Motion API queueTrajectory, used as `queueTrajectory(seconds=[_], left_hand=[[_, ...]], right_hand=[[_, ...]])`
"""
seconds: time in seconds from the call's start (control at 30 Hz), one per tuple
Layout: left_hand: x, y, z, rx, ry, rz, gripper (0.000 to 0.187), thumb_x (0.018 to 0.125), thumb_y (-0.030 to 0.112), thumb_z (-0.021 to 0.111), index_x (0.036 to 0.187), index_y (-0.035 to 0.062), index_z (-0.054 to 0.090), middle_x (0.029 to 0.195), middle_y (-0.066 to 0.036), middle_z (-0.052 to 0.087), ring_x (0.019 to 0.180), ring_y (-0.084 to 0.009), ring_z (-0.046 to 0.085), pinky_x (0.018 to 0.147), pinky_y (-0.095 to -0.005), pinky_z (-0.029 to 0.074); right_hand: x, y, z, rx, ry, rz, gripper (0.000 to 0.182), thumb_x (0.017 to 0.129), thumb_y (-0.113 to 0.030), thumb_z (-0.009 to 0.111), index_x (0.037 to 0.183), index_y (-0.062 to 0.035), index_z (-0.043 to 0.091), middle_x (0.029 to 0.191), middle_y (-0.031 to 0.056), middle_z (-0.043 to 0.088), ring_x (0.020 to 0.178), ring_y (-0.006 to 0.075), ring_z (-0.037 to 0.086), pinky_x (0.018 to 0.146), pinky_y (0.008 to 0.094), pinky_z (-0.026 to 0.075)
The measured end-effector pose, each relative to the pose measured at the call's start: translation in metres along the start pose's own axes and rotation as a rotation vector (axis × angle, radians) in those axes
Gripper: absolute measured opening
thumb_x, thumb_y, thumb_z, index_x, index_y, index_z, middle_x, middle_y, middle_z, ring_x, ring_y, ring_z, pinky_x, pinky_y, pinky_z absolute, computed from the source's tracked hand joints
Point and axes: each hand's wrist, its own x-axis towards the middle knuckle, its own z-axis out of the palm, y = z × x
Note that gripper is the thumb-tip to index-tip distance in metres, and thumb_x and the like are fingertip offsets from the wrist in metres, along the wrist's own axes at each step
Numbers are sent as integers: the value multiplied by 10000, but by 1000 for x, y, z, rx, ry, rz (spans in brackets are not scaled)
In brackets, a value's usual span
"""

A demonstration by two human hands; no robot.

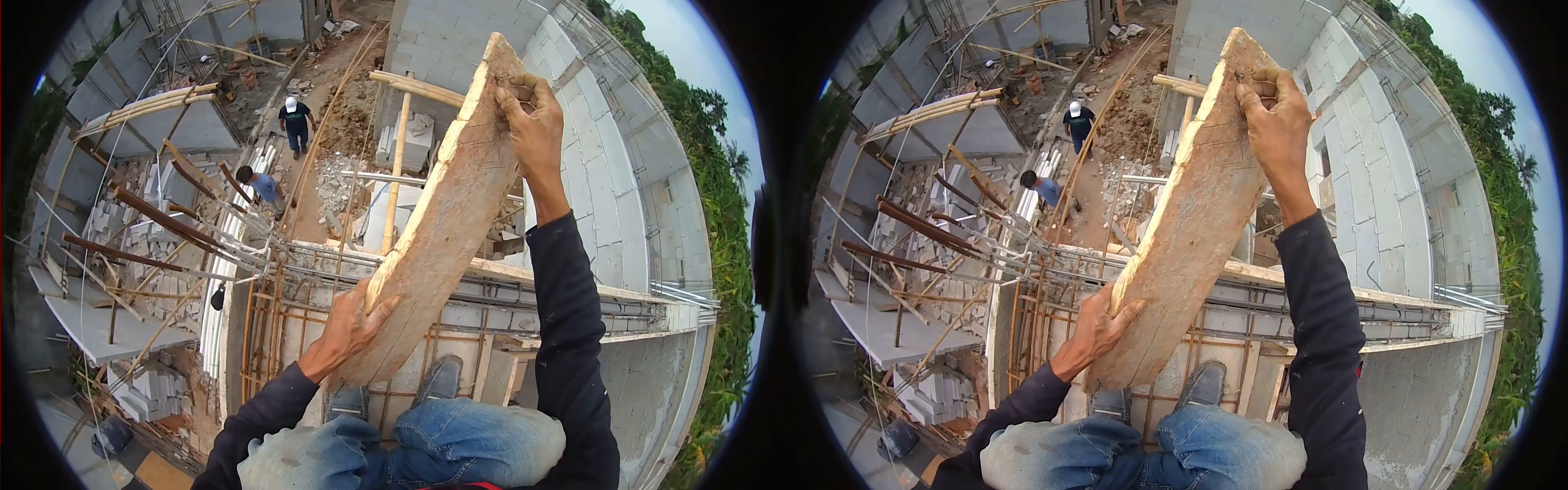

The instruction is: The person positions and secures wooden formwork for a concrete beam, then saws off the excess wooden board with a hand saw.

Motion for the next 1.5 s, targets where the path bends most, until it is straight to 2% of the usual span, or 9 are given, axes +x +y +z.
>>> queueTrajectory(seconds=[0.17, 0.27, 0.53, 0.7, 0.77, 0.87, 1.0, 1.17, 1.5], left_hand=[[1, 5, -3, -16, 36, -10, 392, 894, 246, 673, 1103, -72, 578, 754, -215, 669, 663, -268, 687, 574, -366, 519], [2, 8, -5, -14, -44, -118, 477, 899, 237, 668, 1252, -55, 538, 906, -181, 694, 776, -190, 669, 663, -324, 525], [1, -1, -2, 9, 35, 24, 424, 894, 263, 667, 1151, -59, 570, 785, -223, 678, 680, -295, 691, 583, -372, 522], [3, 4, -4, 43, -48, -108, 435, 883, 280, 682, 1150, -50, 584, 828, -227, 680, 716, -268, 687, 625, -363, 530], [2, -10, 2, -35, 52, 101, 432, 875, 310, 683, 1092, -50, 585, 719, -236, 638, 623, -326, 657, 558, -396, 509], [0, -10, 2, 8, 81, 61, 430, 877, 327, 677, 1048, -53, 574, 653, -233, 595, 585, -353, 630, 534, -418, 488], [3, -12, 4, -7, 17, 87, 452, 885, 353, 657, 1028, -61, 547, 617, -229, 569, 571, -358, 619, 534, -432, 482], [3, -12, 5, -16, 7, 101, 468, 889, 367, 644, 1040, -61, 534, 619, -230, 572, 572, -366, 618, 544, -440, 486], [5, -7, 5, -30, 26, 96, 415, 861, 320, 666, 998, -60, 569, 631, -237, 588, 573, -361, 627, 533, -433, 485]], right_hand=[[2, 5, 1, -74, -22, -42, 319, 856, -99, 677, 1156, -6, 625, 932, 86, 676, 763, 113, 614, 692, 251, 527], [2, 4, -1, -60, -67, -56, 297, 895, -96, 655, 1179, -17, 625, 983, 86, 685, 836, 125, 638, 738, 263, 526], [7, 19, 1, 8, -68, -198, 188, 947, -92, 582, 1098, -114, 691, 1008, 28, 672, 907, 95, 607, 808, 243, 490], [3, 28, -2, -122, -5, -217, 196, 959, -59, 515, 1010, -81, 703, 1021, 35, 624, 945, 147, 584, 864, 274, 451], [7, 35, -6, -101, -27, -219, 226, 958, -33, 488, 1002, -80, 704, 1013, 20, 608, 958, 134, 578, 893, 286, 467], [19, 56, -17, -270, -53, -277, 264, 950, -24, 465, 1045, -83, 704, 1021, 16, 575, 970, 148, 587, 914, 299, 485], [10, 42, -9, -362, 25, -379, 229, 972, -208, 552, 1091, -63, 684, 1053, 64, 604, 973, 198, 617, 872, 310, 502], [21, 40, -21, -290, -25, -98, 439, 899, -405, 666, 1114, -22, 667, 1112, 96, 651, 1038, 220, 612, 907, 331, 484], [30, 40, -40, -497, -107, -132, 470, 904, -416, 646, 1142, -11, 671, 1089, 104, 686, 1010, 210, 634, 887, 321, 488]])
